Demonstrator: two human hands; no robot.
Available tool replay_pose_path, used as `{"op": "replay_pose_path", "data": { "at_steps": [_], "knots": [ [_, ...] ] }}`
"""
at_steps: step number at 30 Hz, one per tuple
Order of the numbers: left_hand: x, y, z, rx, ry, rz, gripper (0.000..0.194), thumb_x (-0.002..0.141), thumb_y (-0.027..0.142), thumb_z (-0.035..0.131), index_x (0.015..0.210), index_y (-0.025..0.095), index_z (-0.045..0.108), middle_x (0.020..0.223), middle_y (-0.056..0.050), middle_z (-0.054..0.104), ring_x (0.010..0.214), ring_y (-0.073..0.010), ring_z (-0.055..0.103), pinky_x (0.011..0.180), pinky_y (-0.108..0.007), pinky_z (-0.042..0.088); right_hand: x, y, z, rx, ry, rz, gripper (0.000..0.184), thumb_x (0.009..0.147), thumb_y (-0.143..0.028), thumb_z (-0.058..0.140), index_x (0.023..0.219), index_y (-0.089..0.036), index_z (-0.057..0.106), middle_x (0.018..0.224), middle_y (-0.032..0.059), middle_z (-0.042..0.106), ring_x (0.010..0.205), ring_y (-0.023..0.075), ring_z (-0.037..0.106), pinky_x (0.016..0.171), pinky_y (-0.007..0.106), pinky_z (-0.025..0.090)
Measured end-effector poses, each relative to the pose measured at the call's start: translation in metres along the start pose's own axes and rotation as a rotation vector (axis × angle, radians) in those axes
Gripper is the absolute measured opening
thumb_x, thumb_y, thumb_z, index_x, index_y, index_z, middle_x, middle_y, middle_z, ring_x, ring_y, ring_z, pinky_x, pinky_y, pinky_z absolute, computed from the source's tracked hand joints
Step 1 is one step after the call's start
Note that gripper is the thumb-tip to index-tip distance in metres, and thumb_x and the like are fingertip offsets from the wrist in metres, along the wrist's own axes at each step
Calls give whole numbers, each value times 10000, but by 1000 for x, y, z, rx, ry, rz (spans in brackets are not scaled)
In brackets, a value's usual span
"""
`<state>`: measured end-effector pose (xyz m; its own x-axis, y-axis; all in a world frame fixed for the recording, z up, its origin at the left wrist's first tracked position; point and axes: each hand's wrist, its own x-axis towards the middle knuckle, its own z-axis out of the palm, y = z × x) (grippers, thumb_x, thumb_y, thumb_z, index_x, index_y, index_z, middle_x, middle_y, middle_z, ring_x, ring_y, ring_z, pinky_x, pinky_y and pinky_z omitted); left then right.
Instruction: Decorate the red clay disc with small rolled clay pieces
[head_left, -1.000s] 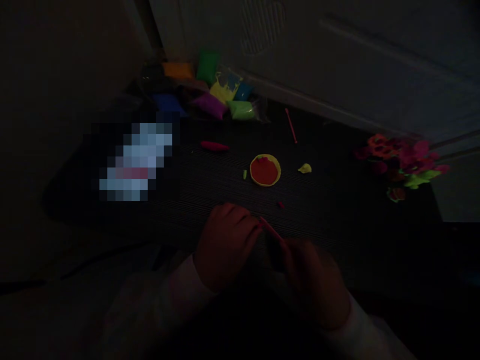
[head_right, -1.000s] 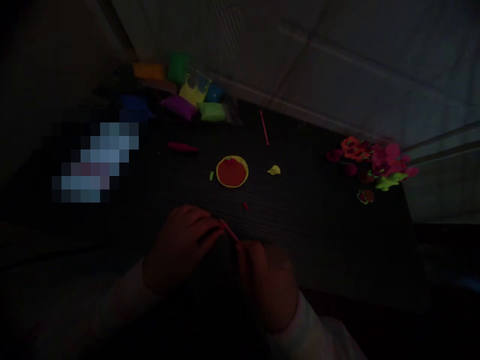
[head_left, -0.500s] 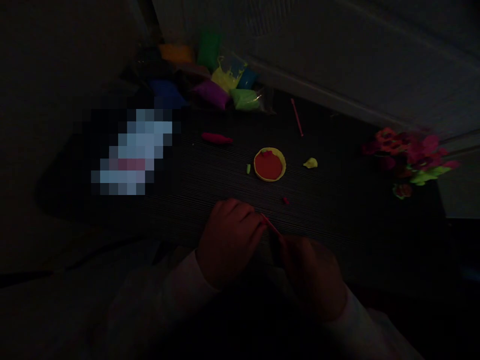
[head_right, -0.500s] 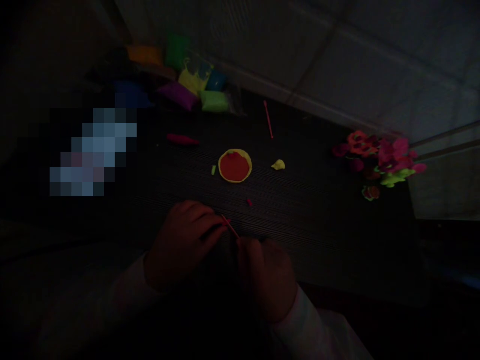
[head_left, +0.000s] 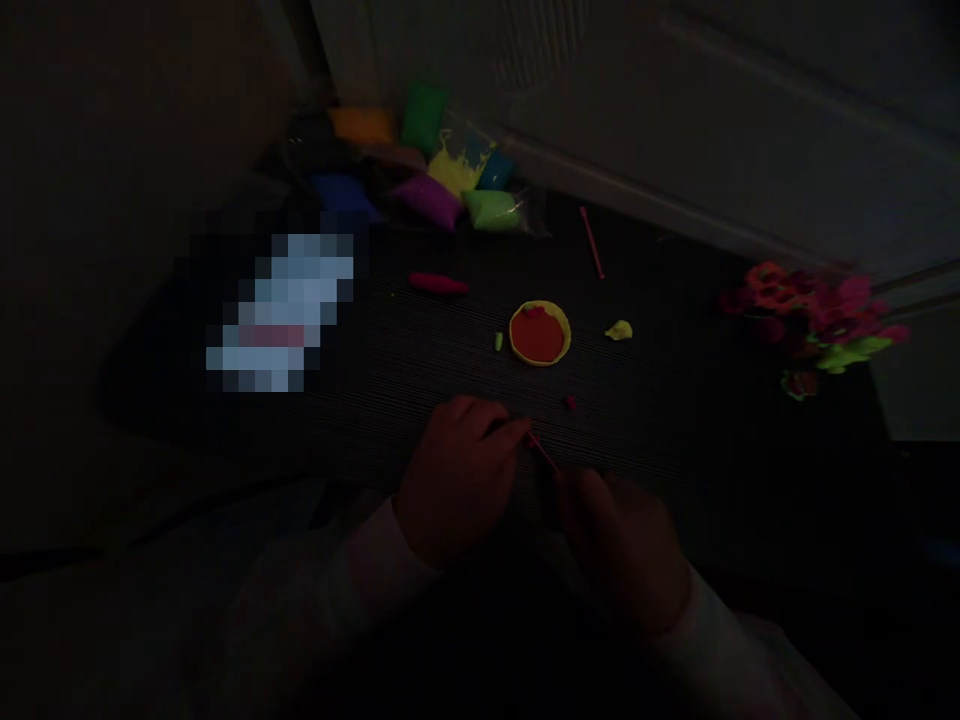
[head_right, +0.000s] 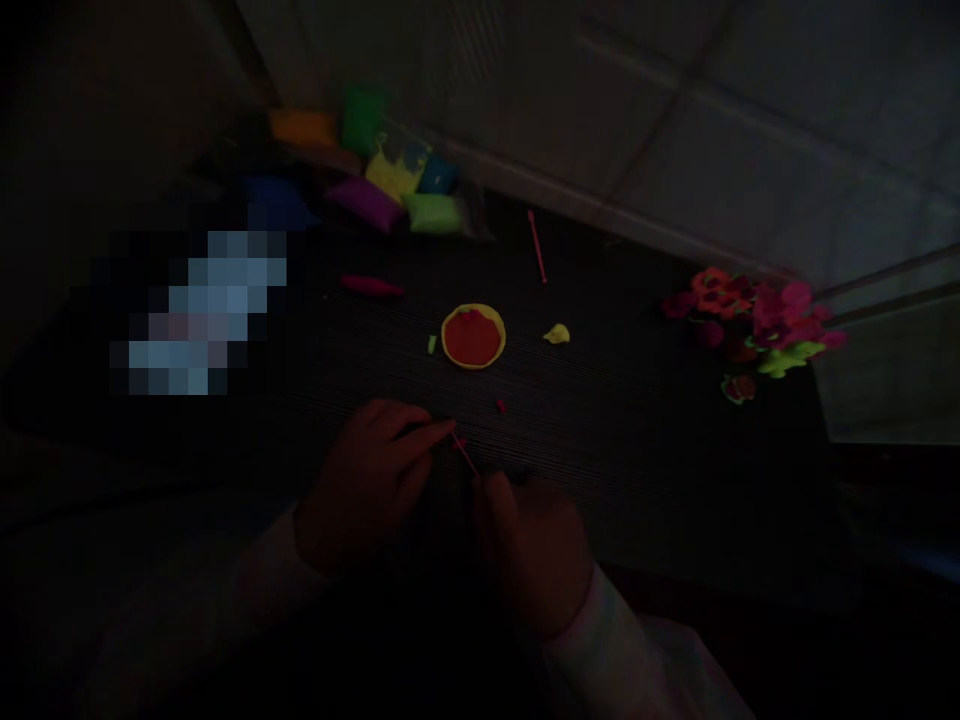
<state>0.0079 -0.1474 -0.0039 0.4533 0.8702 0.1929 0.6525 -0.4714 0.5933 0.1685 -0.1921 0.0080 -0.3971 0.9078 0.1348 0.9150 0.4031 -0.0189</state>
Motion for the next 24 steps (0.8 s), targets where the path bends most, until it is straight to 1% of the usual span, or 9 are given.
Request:
{"op": "replay_pose_path", "data": {
  "at_steps": [4,7,9,14,17,19,21,23,24],
  "knots": [
    [0,1,0,-35,62,-55,221,794,185,446,954,116,582,881,-77,576,839,-191,480,770,-354,403,1,1,0,-9,-19,18,272,852,-239,332,622,-189,469,417,-24,510,370,100,433,435,253,202],
    [0,2,0,-29,29,-42,194,776,286,509,887,148,590,882,-61,578,839,-197,479,758,-359,395,-1,1,-1,12,-40,27,279,857,-232,322,633,-183,482,428,-18,524,377,100,452,436,251,209],
    [1,2,1,8,-7,-32,195,783,317,508,883,171,591,890,-48,584,841,-201,479,746,-367,384,0,1,-2,5,-32,31,287,858,-231,317,631,-184,487,424,-16,523,375,107,456,433,254,212],
    [3,3,3,67,-24,-13,171,827,276,447,865,207,599,853,-20,596,820,-188,477,715,-354,368,1,-1,1,-3,37,41,292,856,-252,335,614,-193,488,402,-25,500,364,117,444,428,261,224],
    [2,2,2,69,-22,-11,156,819,266,460,846,209,602,845,-19,595,810,-184,480,704,-346,368,-4,3,2,18,74,79,277,863,-258,335,657,-183,505,454,-17,542,400,112,483,438,243,281],
    [1,1,2,64,-10,-21,140,808,253,474,827,201,603,841,-23,597,806,-182,486,710,-345,374,-9,12,2,66,112,124,244,864,-255,339,730,-168,524,556,2,598,469,105,530,475,219,346],
    [1,0,2,48,8,-24,124,797,230,486,826,194,601,833,-24,601,804,-178,494,717,-341,383,-15,28,2,91,158,206,215,858,-252,353,840,-154,543,686,30,636,554,112,565,525,216,396],
    [1,-1,2,26,21,-15,117,790,214,492,832,190,599,825,-24,604,802,-174,500,720,-338,392,-20,49,4,-2,192,316,241,848,-248,360,954,-153,555,758,54,642,597,143,572,541,251,414],
    [1,-1,2,19,23,-11,117,789,210,493,836,190,598,826,-24,605,803,-174,503,721,-339,396,-22,59,6,-52,163,350,267,844,-248,362,997,-149,557,767,65,638,608,159,570,542,270,416]
  ]
}}
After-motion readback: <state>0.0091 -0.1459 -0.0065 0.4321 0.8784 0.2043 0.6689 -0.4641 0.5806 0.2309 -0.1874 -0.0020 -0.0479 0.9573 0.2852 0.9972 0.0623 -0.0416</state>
